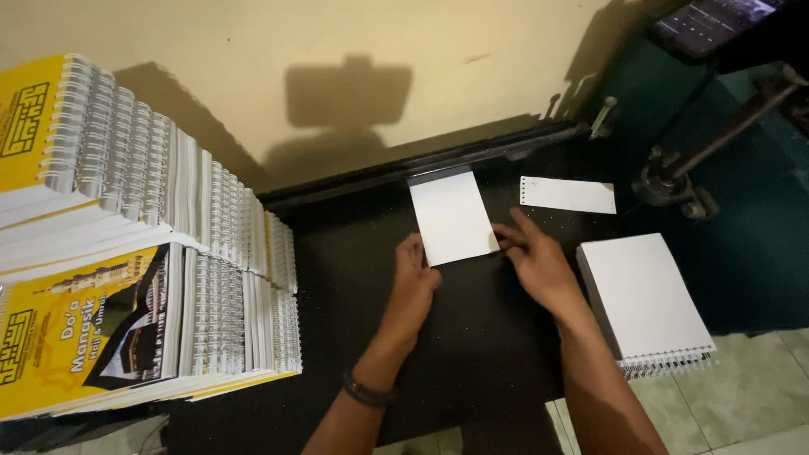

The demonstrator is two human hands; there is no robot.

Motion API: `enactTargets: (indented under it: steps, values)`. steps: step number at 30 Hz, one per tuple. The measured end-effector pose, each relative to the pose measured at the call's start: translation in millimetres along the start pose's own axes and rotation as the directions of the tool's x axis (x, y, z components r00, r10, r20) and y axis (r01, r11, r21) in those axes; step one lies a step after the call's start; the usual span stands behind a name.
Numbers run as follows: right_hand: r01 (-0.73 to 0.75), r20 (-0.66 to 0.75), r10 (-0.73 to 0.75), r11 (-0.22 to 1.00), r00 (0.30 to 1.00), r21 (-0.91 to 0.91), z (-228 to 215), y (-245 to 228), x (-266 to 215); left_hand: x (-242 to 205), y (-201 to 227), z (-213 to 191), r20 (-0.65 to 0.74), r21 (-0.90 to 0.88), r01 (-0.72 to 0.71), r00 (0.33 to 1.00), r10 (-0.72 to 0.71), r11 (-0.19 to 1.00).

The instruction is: The person assembles spiral-bound notebooks by hand. They pick up a stack of white pages, place a yellow cover on top, and then place the completed notebook onto a growing stack on the table. This process is repeated multiple times.

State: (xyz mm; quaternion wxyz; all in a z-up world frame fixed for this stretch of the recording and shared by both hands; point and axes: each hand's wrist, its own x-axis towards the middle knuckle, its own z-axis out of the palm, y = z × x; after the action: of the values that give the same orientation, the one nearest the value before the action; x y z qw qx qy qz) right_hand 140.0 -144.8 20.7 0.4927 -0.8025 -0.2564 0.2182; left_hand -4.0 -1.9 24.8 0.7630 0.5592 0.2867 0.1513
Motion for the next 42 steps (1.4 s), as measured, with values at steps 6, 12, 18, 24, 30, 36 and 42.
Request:
enactTargets:
  steps: [6, 12, 18, 24, 30, 36, 42]
  values:
    - [0.009, 0.067, -0.008, 1.0, 0.998, -0.011, -5, 5, -1, -11, 6, -5, -0.058, 0.07, -0.009, 0.998, 0.013, 0.997]
    - [0.016, 0.106, 0.028, 0.922, 0.994, -0.388, 2, -3, 1, 0, -4, -9, -0.15, 0.808, 0.011, 0.971, 0.186, 0.589]
    - [0.063, 0.084, -0.023, 0.857, 0.996, -0.511, 5, 19, 6, 13, -33, -7, 0.0, 0.794, -0.247, 0.914, 0.405, 0.556]
    - [0.125, 0.022, -0.129, 0.882, 0.991, -0.454, 2, 28, 12, 16, -31, -2, -0.025, 0.876, -0.193, 0.896, 0.443, 0.441]
    - [0.118, 0.003, -0.13, 0.885, 0.991, -0.451, 4, 29, 15, 20, -30, -4, 0.029, 0.883, -0.251, 0.874, 0.486, 0.398]
    - [0.113, 0.027, -0.115, 0.871, 0.993, -0.478, 2, 24, 18, 24, -27, -3, 0.029, 0.901, -0.225, 0.884, 0.467, 0.371]
    - [0.125, 0.016, -0.133, 0.873, 0.991, -0.472, 2, 29, 17, 24, -29, -3, -0.027, 0.879, -0.179, 0.907, 0.42, 0.443]
